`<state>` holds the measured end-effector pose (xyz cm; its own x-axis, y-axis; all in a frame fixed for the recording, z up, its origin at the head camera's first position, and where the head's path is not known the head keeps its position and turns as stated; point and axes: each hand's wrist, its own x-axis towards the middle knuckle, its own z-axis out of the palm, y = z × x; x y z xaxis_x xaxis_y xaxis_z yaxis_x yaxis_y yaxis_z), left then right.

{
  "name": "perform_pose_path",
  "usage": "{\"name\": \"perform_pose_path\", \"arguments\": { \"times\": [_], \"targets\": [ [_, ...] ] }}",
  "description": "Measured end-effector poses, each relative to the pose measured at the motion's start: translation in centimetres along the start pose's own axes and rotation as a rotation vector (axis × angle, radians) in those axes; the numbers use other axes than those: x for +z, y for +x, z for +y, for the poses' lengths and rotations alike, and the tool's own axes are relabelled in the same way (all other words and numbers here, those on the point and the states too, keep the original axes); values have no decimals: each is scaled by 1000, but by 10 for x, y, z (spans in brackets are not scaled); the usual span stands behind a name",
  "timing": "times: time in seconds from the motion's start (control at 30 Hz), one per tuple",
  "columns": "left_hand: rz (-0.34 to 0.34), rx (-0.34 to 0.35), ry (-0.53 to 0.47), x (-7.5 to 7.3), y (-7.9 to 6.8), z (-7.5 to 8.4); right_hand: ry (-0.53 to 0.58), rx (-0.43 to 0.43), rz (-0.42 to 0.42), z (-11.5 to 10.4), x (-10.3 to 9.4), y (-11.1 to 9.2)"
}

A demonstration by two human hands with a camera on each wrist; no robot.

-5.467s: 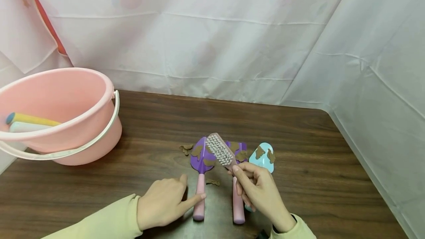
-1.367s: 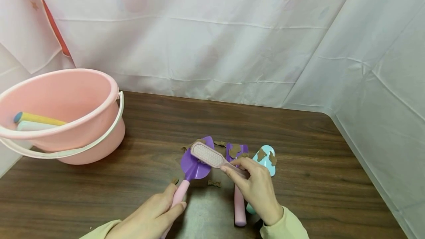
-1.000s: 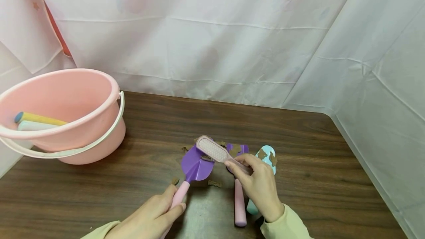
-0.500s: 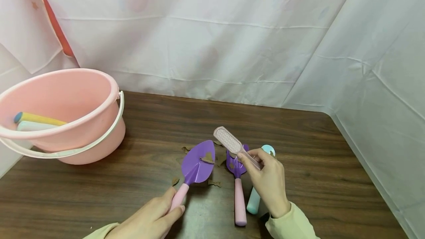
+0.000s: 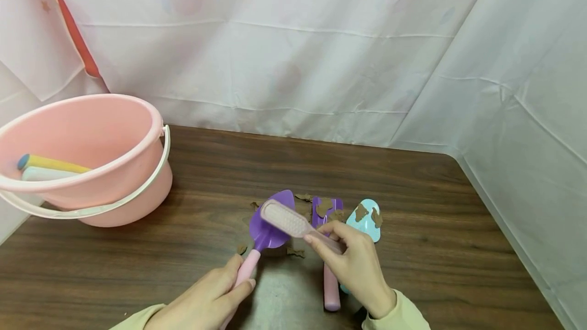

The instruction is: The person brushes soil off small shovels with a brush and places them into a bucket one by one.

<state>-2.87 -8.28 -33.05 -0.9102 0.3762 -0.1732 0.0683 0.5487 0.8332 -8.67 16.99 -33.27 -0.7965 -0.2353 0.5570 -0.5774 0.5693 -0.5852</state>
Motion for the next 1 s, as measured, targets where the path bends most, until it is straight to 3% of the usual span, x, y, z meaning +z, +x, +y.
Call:
{"name": "perform_pose_path", "arguments": {
  "times": [0.2,0.43,0.67,0.83,1.0],
  "targets": [
    [22,6,5,-2,0,3,64,-73,-83,-5,5,-5],
    [30,23,21,-1,1,3,57,-77,-134,-9,8,-5],
    [19,89,43,0,-2,-1,-4,-83,-102,-3,10,-1],
    [-1,82,24,0,-4,-2,-21,-88,-55,5,9,1],
    [-23,97,13,1,-7,-3,-110,-58,12,14,3,8]
  ]
}}
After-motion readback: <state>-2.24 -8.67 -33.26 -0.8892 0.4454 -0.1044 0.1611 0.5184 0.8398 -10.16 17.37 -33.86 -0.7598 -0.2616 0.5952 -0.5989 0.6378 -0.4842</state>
